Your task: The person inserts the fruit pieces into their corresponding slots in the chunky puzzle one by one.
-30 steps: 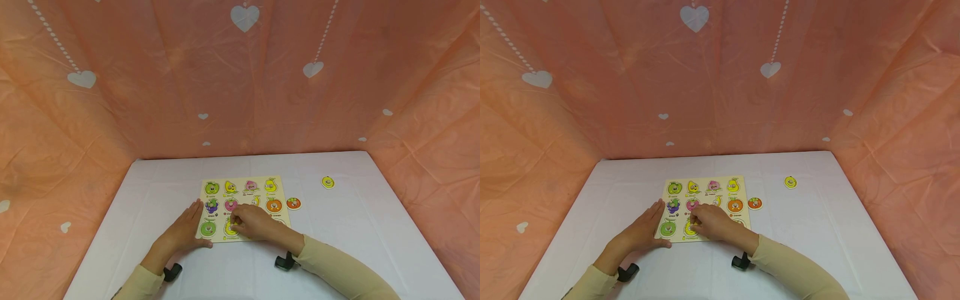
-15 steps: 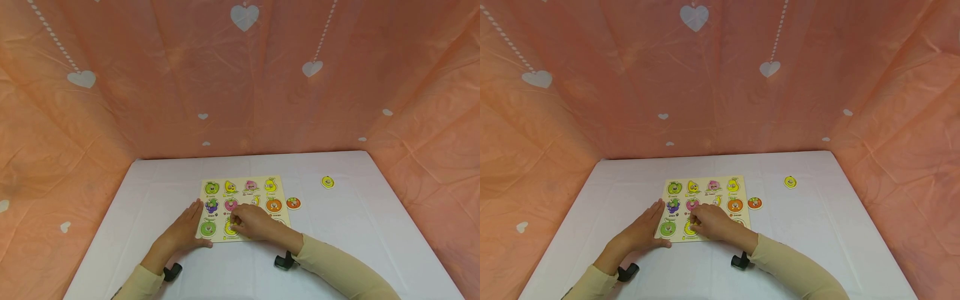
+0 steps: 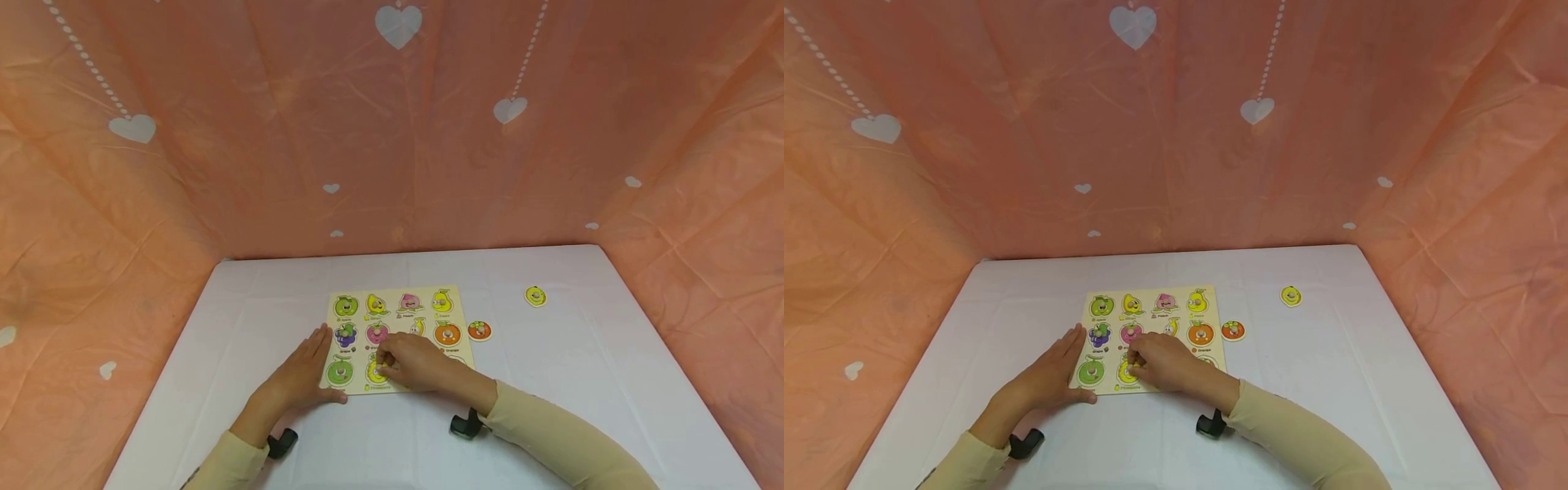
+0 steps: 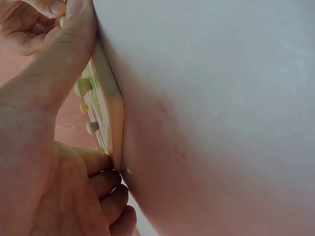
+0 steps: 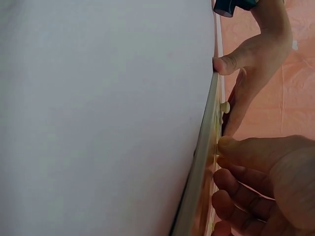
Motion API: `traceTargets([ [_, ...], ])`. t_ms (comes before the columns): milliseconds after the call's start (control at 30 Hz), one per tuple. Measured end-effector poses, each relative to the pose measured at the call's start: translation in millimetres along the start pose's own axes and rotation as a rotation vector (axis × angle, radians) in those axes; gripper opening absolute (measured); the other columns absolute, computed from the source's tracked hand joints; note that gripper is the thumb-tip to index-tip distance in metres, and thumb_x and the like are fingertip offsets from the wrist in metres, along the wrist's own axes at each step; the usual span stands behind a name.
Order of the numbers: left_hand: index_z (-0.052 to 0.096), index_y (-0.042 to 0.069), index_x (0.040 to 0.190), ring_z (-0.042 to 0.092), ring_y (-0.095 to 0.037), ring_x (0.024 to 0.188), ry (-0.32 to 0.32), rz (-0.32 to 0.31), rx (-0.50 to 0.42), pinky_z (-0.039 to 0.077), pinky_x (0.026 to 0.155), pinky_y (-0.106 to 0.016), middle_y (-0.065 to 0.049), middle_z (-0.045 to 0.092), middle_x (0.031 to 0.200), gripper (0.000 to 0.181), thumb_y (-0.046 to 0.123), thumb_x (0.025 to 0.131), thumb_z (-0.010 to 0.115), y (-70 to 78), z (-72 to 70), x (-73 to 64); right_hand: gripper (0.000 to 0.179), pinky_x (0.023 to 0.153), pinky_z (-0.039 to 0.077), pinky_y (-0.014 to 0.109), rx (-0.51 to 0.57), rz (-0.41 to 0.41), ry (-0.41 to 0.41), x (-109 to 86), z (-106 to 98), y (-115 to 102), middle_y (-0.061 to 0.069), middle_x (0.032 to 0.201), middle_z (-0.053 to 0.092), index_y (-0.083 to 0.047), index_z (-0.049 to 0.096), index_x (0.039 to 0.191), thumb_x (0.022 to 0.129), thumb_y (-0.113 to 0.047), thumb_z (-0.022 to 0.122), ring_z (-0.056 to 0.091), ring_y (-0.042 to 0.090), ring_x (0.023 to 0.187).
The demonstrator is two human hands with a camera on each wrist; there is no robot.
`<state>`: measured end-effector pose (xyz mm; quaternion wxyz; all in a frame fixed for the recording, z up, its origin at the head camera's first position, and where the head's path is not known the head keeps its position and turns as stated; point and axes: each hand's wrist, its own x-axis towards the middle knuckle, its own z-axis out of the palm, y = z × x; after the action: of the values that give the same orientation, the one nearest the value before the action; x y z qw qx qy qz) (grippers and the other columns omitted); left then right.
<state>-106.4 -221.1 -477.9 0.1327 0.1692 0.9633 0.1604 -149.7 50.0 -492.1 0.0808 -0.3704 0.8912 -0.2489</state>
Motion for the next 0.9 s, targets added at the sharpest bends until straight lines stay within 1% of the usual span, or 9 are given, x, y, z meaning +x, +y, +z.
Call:
traceTargets([
  [133, 0.018, -0.014, 0.165, 0.018, -0.046, 0.163, -0.004, -0.003, -0.006, 0.022, 0.132, -0.056, -0.032, 0.015, 0.175, 0.134, 0.055, 0.078, 0.093, 0.6, -0.6, 0.8, 0.012, 0.083, 0.056, 0.025, -0.002, -0.006, 0.005, -3.7, -3.4, 1.7, -0.012, 0.095, 0.067, -0.017, 0.076, 0.106, 0.099, -0.026, 0.08, 0.059, 0.002, 0.089],
  [233, 0.018, -0.014, 0.165, 0.017, -0.046, 0.163, -0.005, -0.004, -0.014, 0.021, 0.132, -0.056, -0.032, 0.015, 0.174, 0.134, 0.054, 0.078, 0.094, 1.5, -1.0, 1.6, 0.013, 0.082, 0.055, 0.025, 0.003, 0.0, 0.013, -7.8, -6.7, 4.5, -0.012, 0.096, 0.065, -0.017, 0.076, 0.109, 0.099, -0.025, 0.079, 0.058, 0.004, 0.089],
  [467, 0.019, -0.015, 0.164, 0.018, -0.047, 0.162, 0.002, -0.003, -0.023, 0.021, 0.132, -0.057, -0.033, 0.016, 0.174, 0.133, 0.051, 0.077, 0.095, 4.7, -2.9, 1.7, 0.008, 0.079, 0.054, 0.025, 0.031, 0.03, 0.055, -17.5, -19.0, 14.0, -0.014, 0.095, 0.064, -0.019, 0.076, 0.109, 0.101, -0.023, 0.075, 0.057, 0.005, 0.088],
  [567, 0.019, -0.015, 0.164, 0.018, -0.047, 0.162, 0.003, -0.005, -0.023, 0.022, 0.132, -0.057, -0.033, 0.016, 0.174, 0.133, 0.051, 0.077, 0.095, 6.0, -3.5, 1.3, 0.009, 0.077, 0.054, 0.025, 0.054, 0.059, 0.079, -21.3, -25.5, 18.8, -0.013, 0.095, 0.063, -0.019, 0.075, 0.108, 0.101, -0.024, 0.076, 0.057, 0.006, 0.086],
  [700, 0.018, -0.015, 0.164, 0.018, -0.047, 0.162, -0.004, -0.01, -0.036, 0.021, 0.132, -0.057, -0.033, 0.015, 0.174, 0.134, 0.05, 0.077, 0.096, 7.6, -4.9, -0.7, 0.009, 0.073, 0.053, 0.025, 0.069, 0.075, 0.126, -26.7, -33.5, 27.5, -0.012, 0.092, 0.063, -0.017, 0.075, 0.106, 0.1, -0.023, 0.079, 0.057, 0.007, 0.084],
  [800, 0.018, -0.016, 0.164, 0.018, -0.047, 0.162, -0.004, -0.01, -0.047, 0.021, 0.132, -0.057, -0.033, 0.015, 0.174, 0.135, 0.05, 0.076, 0.096, 8.3, -5.6, -2.0, 0.01, 0.071, 0.053, 0.024, 0.079, 0.077, 0.152, -31.8, -39.5, 35.0, -0.011, 0.091, 0.063, -0.015, 0.075, 0.105, 0.098, -0.021, 0.081, 0.057, 0.008, 0.083],
  [900, 0.018, -0.015, 0.164, 0.018, -0.047, 0.162, -0.006, -0.012, -0.049, 0.021, 0.132, -0.057, -0.033, 0.015, 0.174, 0.135, 0.05, 0.075, 0.096, 8.5, -5.8, -2.5, 0.01, 0.07, 0.051, 0.024, 0.101, 0.097, 0.165, -37.7, -44.7, 42.9, -0.011, 0.091, 0.063, -0.014, 0.075, 0.106, 0.099, -0.02, 0.08, 0.056, 0.01, 0.082],
])
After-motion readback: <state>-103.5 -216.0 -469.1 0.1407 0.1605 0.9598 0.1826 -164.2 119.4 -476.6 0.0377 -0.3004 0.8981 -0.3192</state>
